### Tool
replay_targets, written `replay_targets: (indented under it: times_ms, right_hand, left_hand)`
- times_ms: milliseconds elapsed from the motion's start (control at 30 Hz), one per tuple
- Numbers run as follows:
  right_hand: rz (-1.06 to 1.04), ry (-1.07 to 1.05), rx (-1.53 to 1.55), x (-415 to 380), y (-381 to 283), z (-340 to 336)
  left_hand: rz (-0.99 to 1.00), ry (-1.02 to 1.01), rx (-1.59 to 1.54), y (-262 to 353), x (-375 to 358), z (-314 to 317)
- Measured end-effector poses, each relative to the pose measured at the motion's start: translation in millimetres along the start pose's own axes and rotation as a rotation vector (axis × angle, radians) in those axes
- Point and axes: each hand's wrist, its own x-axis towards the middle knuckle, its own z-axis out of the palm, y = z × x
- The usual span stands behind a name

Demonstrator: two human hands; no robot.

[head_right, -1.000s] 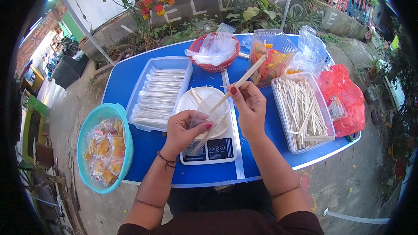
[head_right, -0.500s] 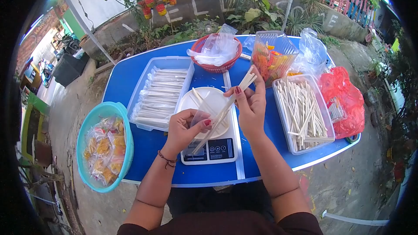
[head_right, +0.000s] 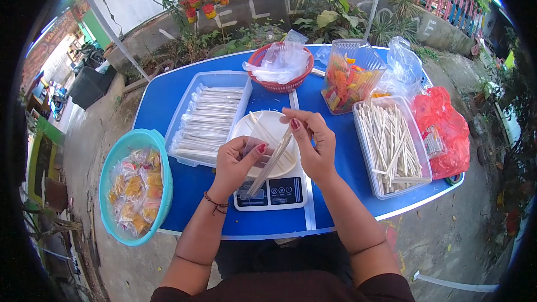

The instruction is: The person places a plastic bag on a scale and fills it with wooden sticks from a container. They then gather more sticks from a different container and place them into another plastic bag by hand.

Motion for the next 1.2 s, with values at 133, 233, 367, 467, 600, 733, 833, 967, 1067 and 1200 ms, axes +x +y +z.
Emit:
replay_targets:
  times_ms: [133, 233, 367, 467, 600, 733, 833, 967, 1067, 1200]
  right_hand:
    - [-0.097, 0.062, -0.103, 5, -15, 6]
    - [0.110, 0.092, 0.014, 0, -24, 16]
    - [0.129, 0.003, -0.012, -6, -11, 14]
    - [0.171, 0.084, 0.041, -5, -1, 17]
    - [0.021, -0.125, -0.578, -6, -2, 11]
    - [-0.042, -0.218, -0.923, -10, -16, 19]
    - [-0.074, -0.238, -0.971, -15, -13, 26]
    - [-0.104, -0.246, -0.988, -19, -11, 34]
    - [-0.045, -0.276, -1.005, -17, -20, 38]
    - [0.072, -0.339, -0.982, -11, -22, 42]
  left_hand:
    - [0.039, 0.061, -0.032, 1, 0, 1]
    - [0.094, 0.111, -0.019, 6, 0, 2]
    - [0.041, 0.009, -0.003, 7, -3, 1]
    - [-0.006, -0.062, 0.142, 2, -2, -3]
    - [0.073, 0.111, -0.057, -6, 3, -6]
    - [0.127, 0.207, -0.209, 2, 3, -8]
    - [0.133, 0.253, -0.234, 3, 3, -10]
    - [0.123, 0.279, -0.231, 4, 3, -8]
    - [0.148, 0.283, -0.244, 2, 4, -9]
    - [0.167, 0.298, -0.263, 2, 3, -9]
